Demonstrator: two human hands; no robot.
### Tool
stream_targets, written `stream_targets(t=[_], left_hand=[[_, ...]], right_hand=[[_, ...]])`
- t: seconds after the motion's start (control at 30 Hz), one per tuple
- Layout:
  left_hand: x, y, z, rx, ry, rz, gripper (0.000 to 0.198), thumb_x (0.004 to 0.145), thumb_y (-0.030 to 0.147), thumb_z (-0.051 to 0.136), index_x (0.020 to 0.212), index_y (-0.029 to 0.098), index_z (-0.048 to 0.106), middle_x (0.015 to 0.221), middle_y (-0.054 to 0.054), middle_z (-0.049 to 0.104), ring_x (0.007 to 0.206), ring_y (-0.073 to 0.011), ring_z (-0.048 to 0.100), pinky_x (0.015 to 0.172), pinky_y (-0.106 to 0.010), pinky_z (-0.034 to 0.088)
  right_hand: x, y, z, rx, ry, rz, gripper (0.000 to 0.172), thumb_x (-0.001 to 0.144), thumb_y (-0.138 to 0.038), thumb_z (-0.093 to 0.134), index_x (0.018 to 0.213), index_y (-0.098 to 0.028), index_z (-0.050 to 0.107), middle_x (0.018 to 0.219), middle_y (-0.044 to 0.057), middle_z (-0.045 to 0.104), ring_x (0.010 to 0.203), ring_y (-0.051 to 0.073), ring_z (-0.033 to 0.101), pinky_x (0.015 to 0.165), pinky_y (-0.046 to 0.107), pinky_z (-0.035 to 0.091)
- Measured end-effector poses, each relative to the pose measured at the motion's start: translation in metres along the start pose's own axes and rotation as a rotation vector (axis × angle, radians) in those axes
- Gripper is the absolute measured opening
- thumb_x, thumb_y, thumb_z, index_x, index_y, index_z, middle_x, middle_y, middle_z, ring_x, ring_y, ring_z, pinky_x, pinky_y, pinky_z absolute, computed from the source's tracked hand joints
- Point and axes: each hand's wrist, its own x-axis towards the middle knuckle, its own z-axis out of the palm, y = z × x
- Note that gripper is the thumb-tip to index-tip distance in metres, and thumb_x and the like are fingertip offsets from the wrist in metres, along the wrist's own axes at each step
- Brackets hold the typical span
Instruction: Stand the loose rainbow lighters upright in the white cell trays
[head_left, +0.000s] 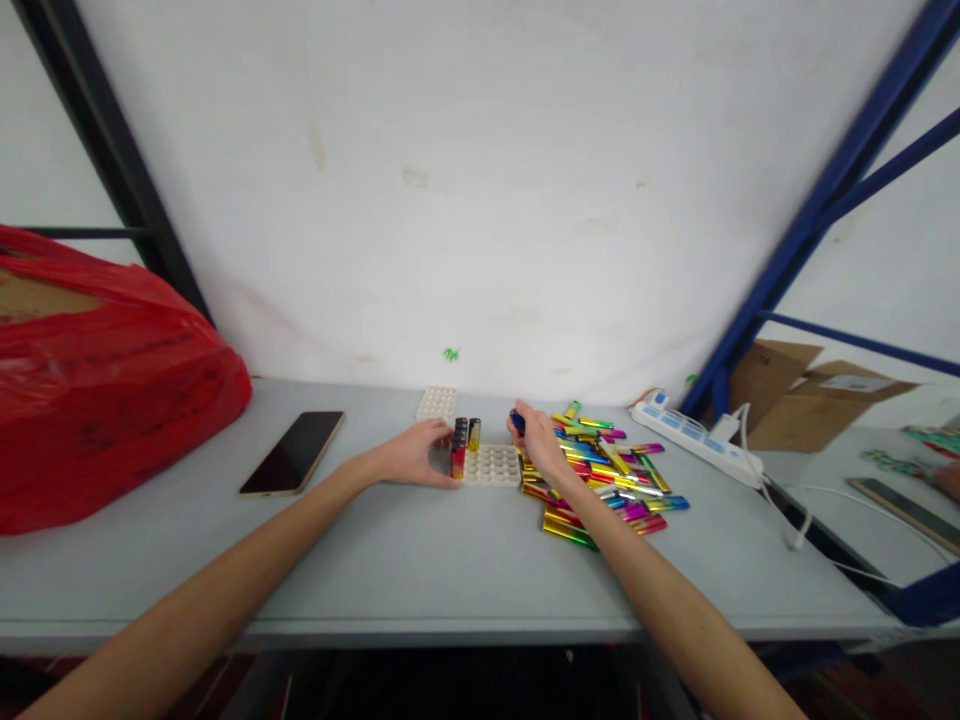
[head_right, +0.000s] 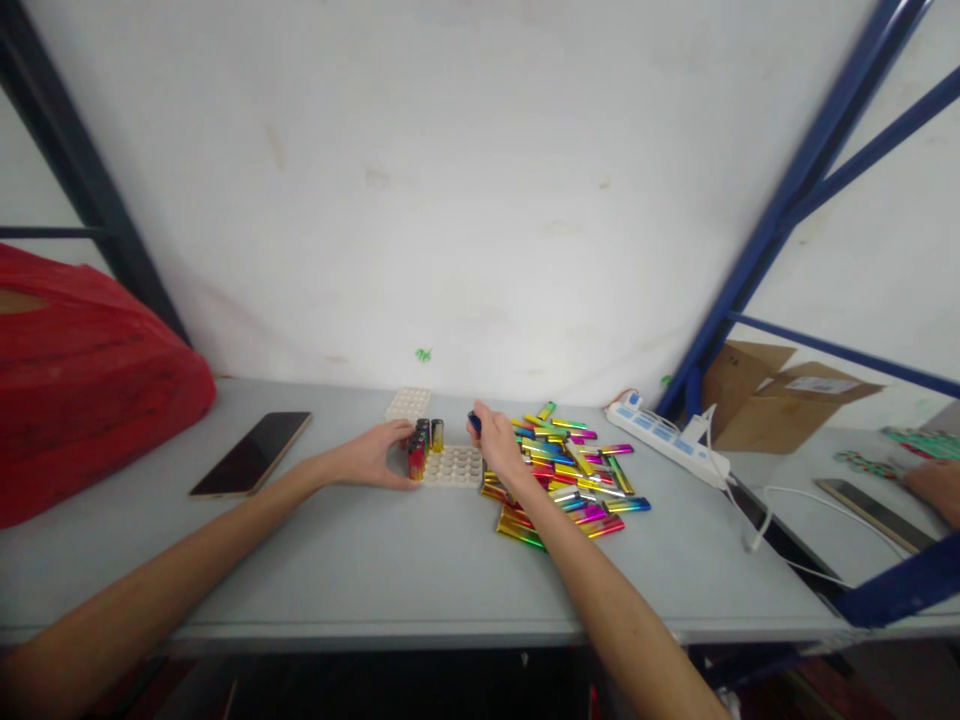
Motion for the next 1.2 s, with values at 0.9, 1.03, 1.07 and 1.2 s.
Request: stream_targets(t=[0.9,1.03,1.07,1.2], left_hand=[[0.001,0.002,0.000,0.012,0.001,-0.004,0.063,0.074,0.071,0.083,0.106,0.019,0.068,0.107,-0.008,0.070,0.101,-0.0322,0.069,0.094,-0.040,0.054],[0.001,0.002,0.000,0.003,-0.007,-0.019,0.065,0.072,0.073,0.083,0.105,0.019,0.068,0.108,-0.009,0.070,0.102,-0.0334,0.069,0.094,-0.041,0.055],[0.001,0.002,0.000,0.006,-0.006,-0.021,0.066,0.072,0.073,0.083,0.105,0.019,0.068,0.108,-0.009,0.070,0.101,-0.0333,0.069,0.094,-0.041,0.055],[0.001,0.002,-0.001,0.020,-0.003,-0.020,0.065,0.072,0.073,0.084,0.106,0.019,0.069,0.108,-0.009,0.071,0.101,-0.0325,0.068,0.093,-0.041,0.055]], right_hand=[[0.000,0.012,0.003,-0.431,-0.063,-0.349,0.047,0.109,-0.060,0.046,0.094,-0.020,0.066,0.089,0.006,0.068,0.084,0.020,0.064,0.080,0.031,0.047],[-0.003,0.007,0.002,-0.526,-0.064,-0.391,0.051,0.108,-0.062,0.052,0.078,-0.021,0.061,0.078,0.004,0.067,0.074,0.018,0.060,0.077,0.029,0.045],[-0.003,0.007,0.002,-0.518,-0.068,-0.372,0.052,0.109,-0.062,0.051,0.078,-0.022,0.061,0.074,0.003,0.067,0.070,0.018,0.059,0.074,0.028,0.043],[-0.004,0.007,0.005,-0.470,-0.074,-0.327,0.044,0.110,-0.055,0.053,0.083,-0.022,0.062,0.078,0.003,0.075,0.071,0.017,0.067,0.071,0.026,0.042]])
